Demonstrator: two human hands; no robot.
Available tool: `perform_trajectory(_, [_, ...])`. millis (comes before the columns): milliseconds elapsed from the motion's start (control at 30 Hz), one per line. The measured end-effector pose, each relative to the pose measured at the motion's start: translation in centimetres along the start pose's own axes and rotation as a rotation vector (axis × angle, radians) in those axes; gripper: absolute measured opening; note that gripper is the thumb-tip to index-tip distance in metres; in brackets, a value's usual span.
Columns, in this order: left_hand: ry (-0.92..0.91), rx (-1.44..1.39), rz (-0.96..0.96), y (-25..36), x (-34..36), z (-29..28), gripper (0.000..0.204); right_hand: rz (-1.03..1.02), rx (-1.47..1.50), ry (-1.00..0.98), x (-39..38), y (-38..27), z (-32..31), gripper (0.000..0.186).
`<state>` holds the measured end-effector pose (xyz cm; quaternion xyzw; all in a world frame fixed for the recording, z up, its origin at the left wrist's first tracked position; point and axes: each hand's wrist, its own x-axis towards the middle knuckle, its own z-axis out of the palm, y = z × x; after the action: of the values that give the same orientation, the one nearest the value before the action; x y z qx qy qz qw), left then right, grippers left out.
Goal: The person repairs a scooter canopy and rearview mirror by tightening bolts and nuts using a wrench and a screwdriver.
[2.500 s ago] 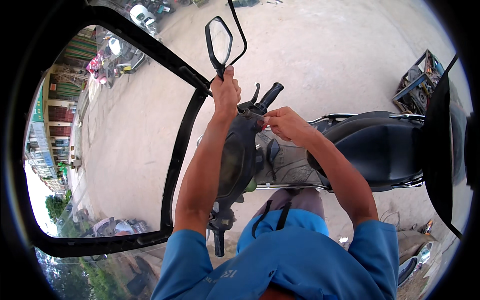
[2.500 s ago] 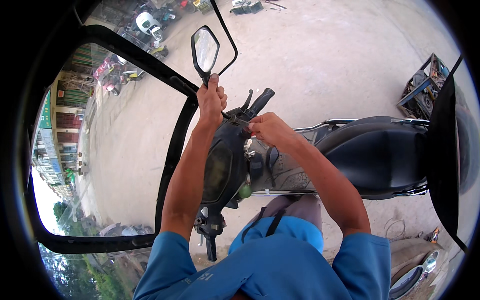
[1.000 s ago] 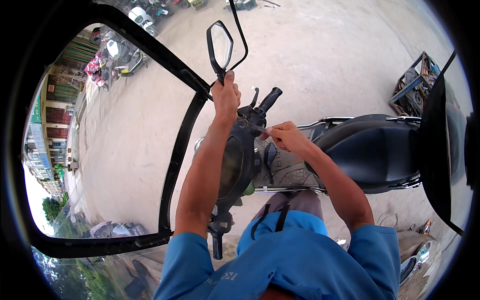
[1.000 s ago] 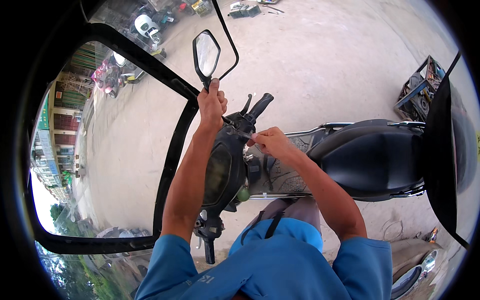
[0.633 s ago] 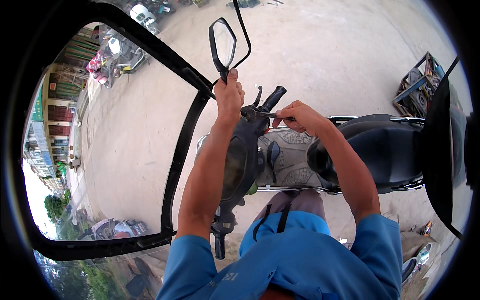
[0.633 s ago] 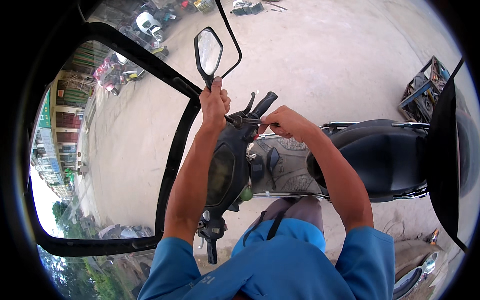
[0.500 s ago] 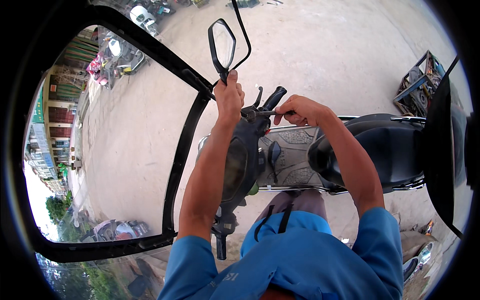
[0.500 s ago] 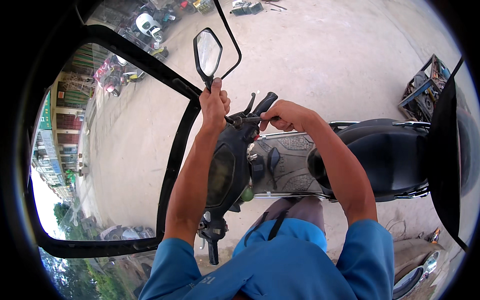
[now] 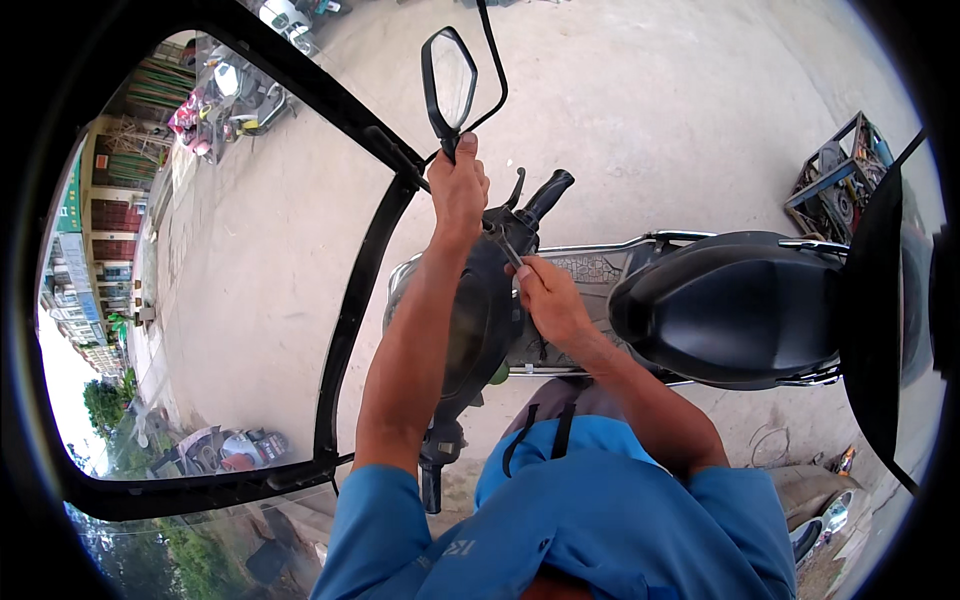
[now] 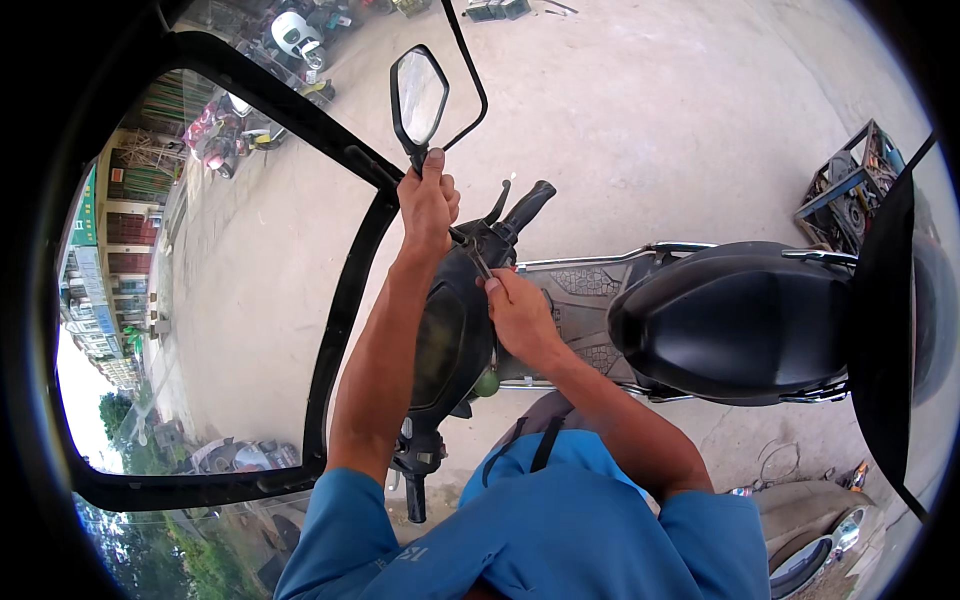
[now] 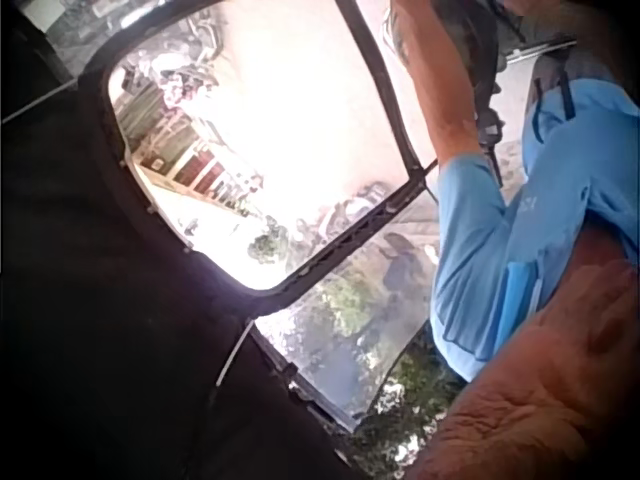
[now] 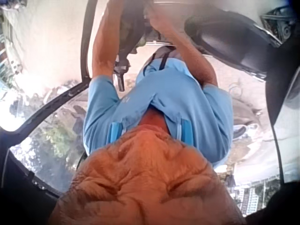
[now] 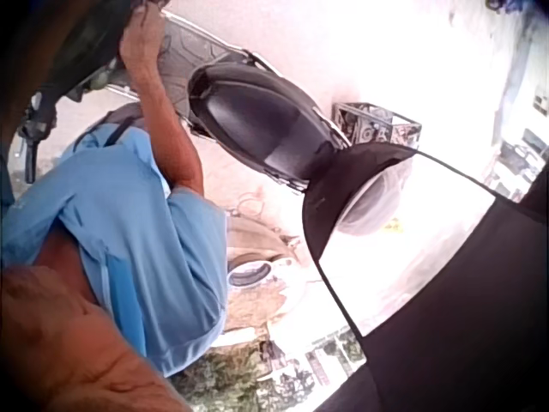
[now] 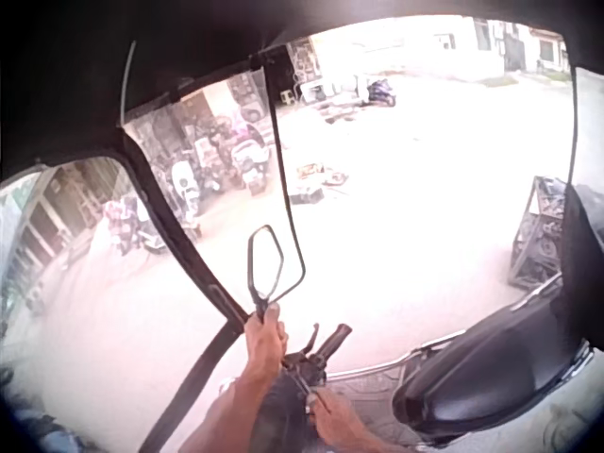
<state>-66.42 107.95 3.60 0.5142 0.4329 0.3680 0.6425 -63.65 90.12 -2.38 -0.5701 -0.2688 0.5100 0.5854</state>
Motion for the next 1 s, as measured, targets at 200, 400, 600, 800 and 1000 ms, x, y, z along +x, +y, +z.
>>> perform_trajectory(200, [0.036, 0.013, -0.018, 0.5, -0.1, -1.2, 0.036, 0.155, 0.125, 0.086, -0.2, 1.5, 11.7, 0.017])
perform_trajectory(400, [-0.008, -0.003, 0.001, 0.3, -0.2, -0.3, 0.036, 0.092, 0.144, -0.024, -1.9, 0.9, -0.1, 0.025])
perform_trajectory(600, [-0.005, -0.015, -0.019, -0.2, 0.0, -1.1, 0.040, 0.142, 0.006, -0.210, 3.3, -1.5, -6.1, 0.027])
perform_trajectory(800, [-0.002, -0.010, 0.001, 0.1, 0.1, -0.5, 0.040, 0.226, -0.332, -0.396, 10.0, -6.1, -9.4, 0.022])
perform_trajectory(1000, [0.004, 0.003, -0.010, 0.0, 0.2, -0.9, 0.038, 0.159, -0.362, -0.470, 12.9, -6.2, -8.8, 0.016])
